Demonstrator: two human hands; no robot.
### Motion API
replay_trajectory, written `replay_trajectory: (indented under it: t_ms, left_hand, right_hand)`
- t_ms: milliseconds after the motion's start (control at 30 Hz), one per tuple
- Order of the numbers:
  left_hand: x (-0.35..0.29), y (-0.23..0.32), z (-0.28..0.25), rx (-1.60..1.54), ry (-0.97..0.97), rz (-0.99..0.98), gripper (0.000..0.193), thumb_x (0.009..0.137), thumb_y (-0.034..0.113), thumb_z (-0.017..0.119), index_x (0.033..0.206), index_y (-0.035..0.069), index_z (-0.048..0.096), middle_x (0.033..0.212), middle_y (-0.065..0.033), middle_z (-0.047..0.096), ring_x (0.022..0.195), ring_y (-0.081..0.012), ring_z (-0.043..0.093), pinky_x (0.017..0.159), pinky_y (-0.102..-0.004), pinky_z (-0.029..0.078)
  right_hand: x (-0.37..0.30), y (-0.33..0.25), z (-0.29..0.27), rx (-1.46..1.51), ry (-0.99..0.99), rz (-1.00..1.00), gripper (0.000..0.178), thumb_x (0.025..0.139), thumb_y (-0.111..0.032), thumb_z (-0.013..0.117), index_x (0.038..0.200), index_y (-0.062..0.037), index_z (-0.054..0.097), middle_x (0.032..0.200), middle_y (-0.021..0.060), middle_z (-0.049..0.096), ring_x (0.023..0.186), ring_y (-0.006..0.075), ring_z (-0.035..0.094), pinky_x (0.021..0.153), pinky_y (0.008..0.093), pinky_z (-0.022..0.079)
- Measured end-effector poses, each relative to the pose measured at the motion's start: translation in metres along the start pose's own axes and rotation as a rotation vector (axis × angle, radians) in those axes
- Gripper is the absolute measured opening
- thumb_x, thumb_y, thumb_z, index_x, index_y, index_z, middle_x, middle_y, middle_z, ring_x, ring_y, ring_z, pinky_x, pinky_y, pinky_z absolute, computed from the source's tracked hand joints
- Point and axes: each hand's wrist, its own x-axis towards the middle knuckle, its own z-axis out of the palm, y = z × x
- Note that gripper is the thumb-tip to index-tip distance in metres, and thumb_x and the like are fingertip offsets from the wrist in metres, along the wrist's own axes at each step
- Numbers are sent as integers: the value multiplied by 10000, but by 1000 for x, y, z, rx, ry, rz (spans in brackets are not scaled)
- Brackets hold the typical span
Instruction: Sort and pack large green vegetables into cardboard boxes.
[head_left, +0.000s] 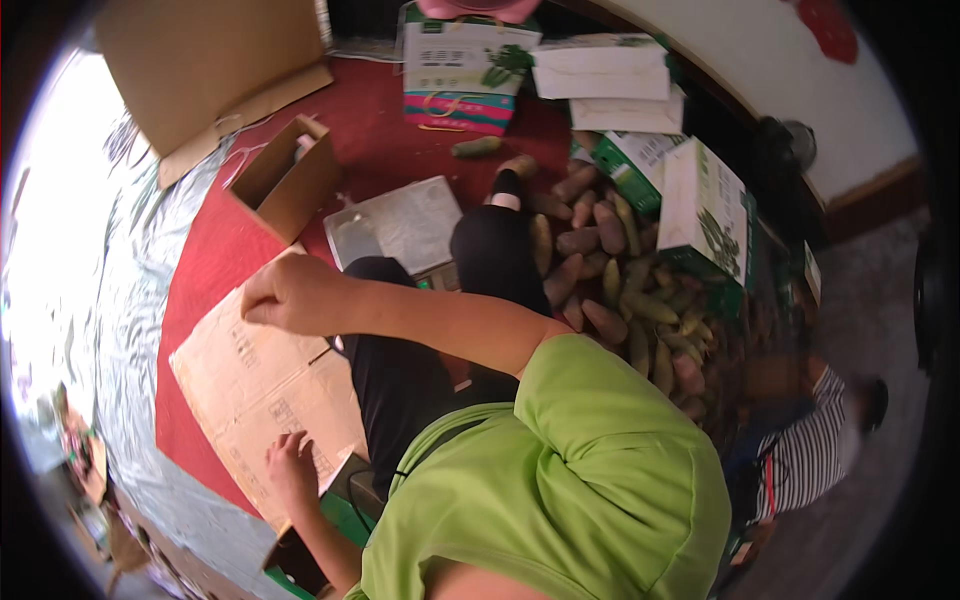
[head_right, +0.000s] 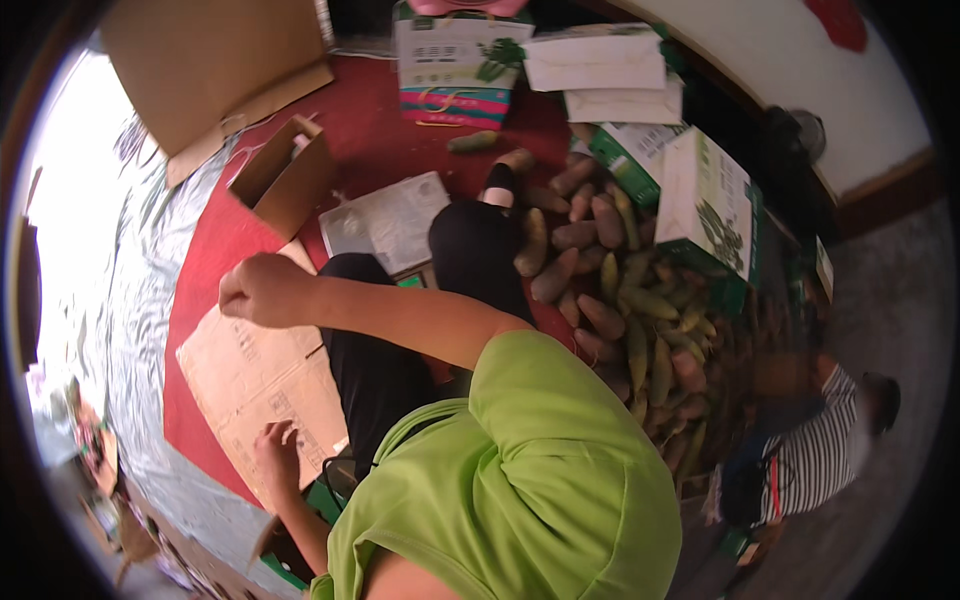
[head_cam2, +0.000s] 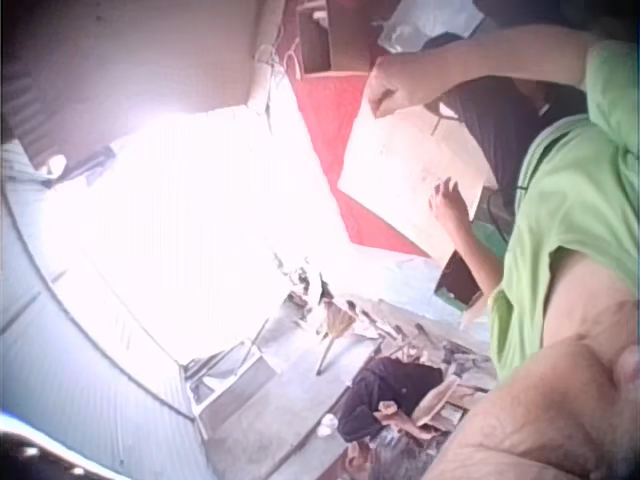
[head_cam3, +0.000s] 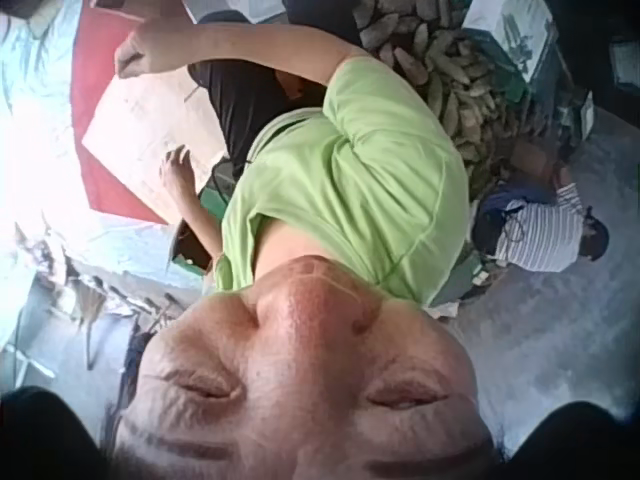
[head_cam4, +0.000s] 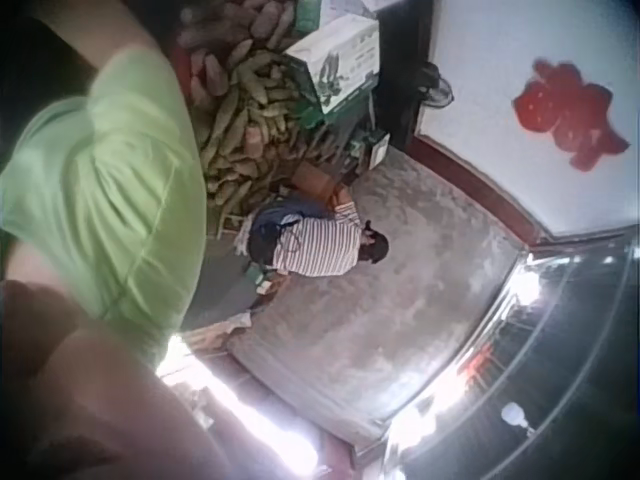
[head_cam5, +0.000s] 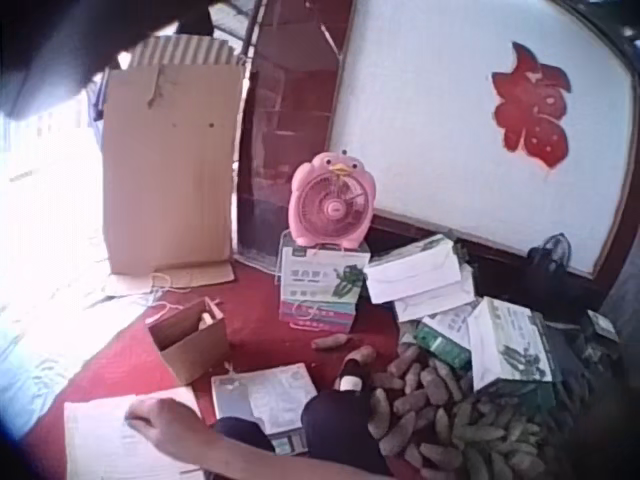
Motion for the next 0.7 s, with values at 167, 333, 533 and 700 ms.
replay_trajectory:
  t_ms: [167,333,533,700]
  left_hand:
    - [42,-10,115,-42,-399,32,257,780,175,694,1026,103,694,976,-144,655,875,-365,631,771,-451,499]
    - [61,-39,194,-135,-403,41,214,808,127,654,1005,49,688,820,-170,680,779,-337,666,707,-410,522]
    - [110,-11,210,-140,-484,166,210,811,123,652,1003,47,688,817,-168,682,776,-330,667,706,-406,522]
    - [133,11,213,-151,-515,199,207,813,120,650,1002,45,688,815,-167,683,774,-324,668,705,-402,522]
  right_hand:
    - [-36,20,-112,-26,350,69,109,828,-99,679,890,-12,700,776,79,700,709,117,657,653,270,514]
    - [-133,53,-218,-14,699,363,145,883,-108,642,926,21,693,775,41,680,690,76,621,627,225,499]
    - [-313,116,-296,-74,1163,646,154,885,-151,641,934,-14,691,741,35,646,619,77,581,561,199,464]
    - [-443,125,-329,51,1594,838,163,882,-187,653,994,-73,686,780,12,665,605,83,595,507,222,456]
